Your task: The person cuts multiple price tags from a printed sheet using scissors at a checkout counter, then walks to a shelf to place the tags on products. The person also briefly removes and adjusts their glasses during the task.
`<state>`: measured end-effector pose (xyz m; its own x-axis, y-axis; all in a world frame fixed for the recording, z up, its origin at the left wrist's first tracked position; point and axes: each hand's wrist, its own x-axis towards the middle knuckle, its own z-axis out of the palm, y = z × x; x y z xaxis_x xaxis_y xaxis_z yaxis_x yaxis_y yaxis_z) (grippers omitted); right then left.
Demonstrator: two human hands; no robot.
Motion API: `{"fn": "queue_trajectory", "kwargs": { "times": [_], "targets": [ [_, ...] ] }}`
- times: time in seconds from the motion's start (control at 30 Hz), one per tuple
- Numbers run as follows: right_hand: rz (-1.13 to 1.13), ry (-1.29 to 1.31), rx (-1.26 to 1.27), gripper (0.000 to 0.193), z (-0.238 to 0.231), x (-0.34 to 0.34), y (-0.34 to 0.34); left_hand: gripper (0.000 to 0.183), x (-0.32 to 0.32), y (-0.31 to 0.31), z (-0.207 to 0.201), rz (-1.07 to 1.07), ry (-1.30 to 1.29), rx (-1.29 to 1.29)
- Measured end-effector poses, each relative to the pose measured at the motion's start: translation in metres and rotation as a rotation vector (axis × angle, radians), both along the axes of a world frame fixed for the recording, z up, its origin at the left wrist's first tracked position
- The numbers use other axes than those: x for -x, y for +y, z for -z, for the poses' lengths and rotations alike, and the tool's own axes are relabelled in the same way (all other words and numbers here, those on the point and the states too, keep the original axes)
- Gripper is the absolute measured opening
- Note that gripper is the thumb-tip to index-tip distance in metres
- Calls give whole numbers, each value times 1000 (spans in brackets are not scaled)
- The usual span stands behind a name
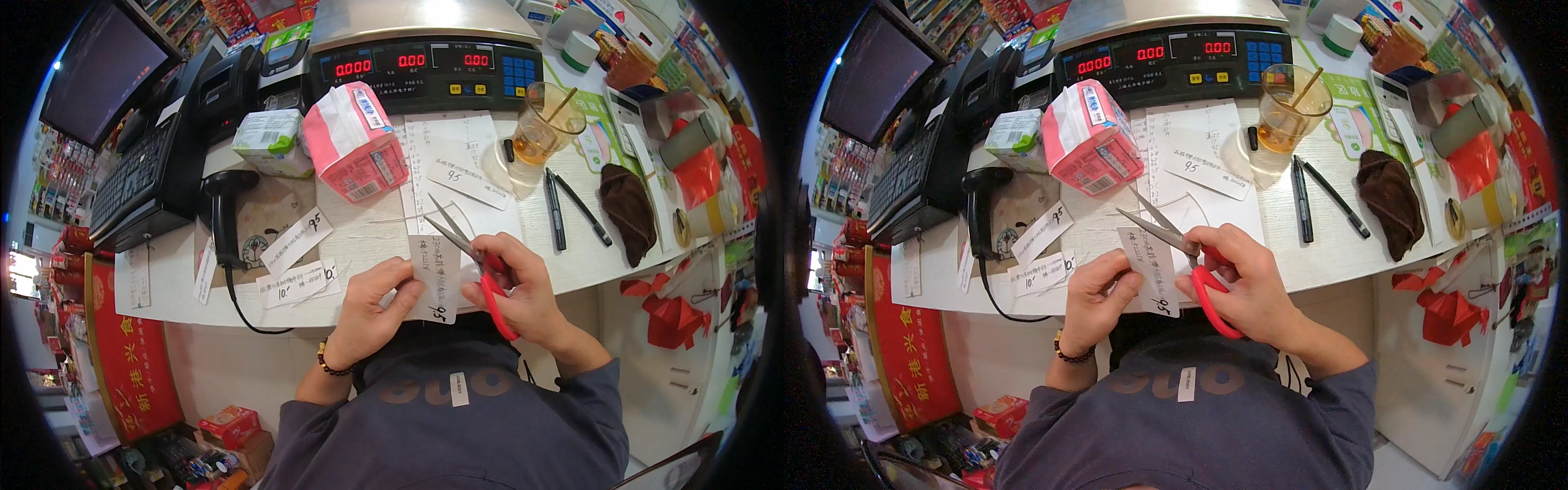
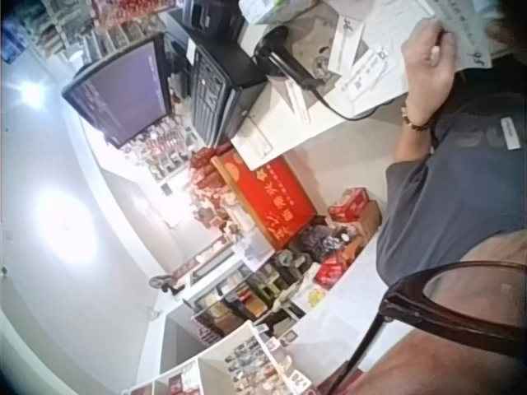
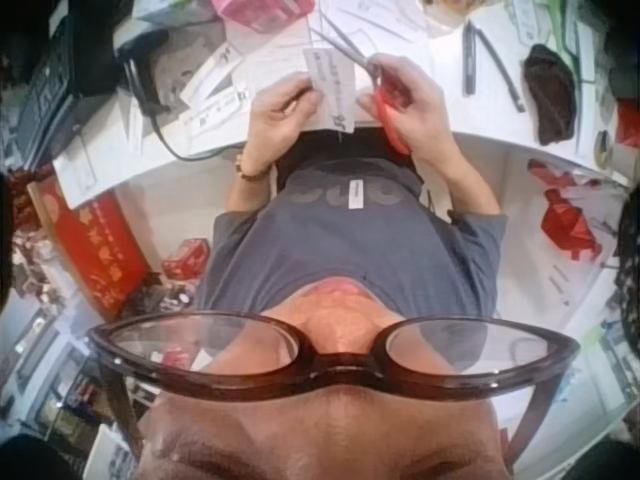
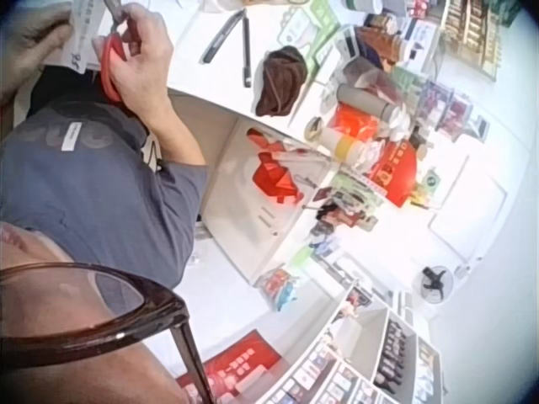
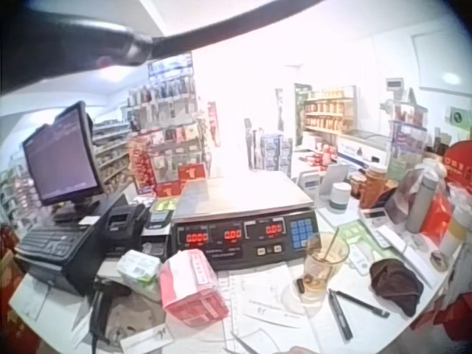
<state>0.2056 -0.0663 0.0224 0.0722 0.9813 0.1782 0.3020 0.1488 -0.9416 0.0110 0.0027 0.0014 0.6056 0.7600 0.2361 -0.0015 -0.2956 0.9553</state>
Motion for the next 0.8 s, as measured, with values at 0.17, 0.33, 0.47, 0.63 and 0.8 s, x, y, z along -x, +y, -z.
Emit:
{"fn": "queue_trajectory", "kwargs": {
  "times": [0.17, 0.33, 0.47, 0.63, 0.8],
  "targets": [
    [-12, -62, 3, 35, -6, -1, 0, 21, 3, 5, -3, 4, 55, -124],
    [-14, -90, -20, 35, -6, -1, 0, 20, 9, 8, -12, 29, 105, -181],
    [-34, -104, 1, 36, -6, -2, 0, 20, 11, 9, -8, 32, 89, -200],
    [-41, -110, 33, 36, -6, -3, -2, 21, 13, 12, -11, 41, 100, -208],
    [-50, -118, 40, 36, -8, -4, -3, 25, 14, 13, -10, 45, 107, -209]
  ]
}}
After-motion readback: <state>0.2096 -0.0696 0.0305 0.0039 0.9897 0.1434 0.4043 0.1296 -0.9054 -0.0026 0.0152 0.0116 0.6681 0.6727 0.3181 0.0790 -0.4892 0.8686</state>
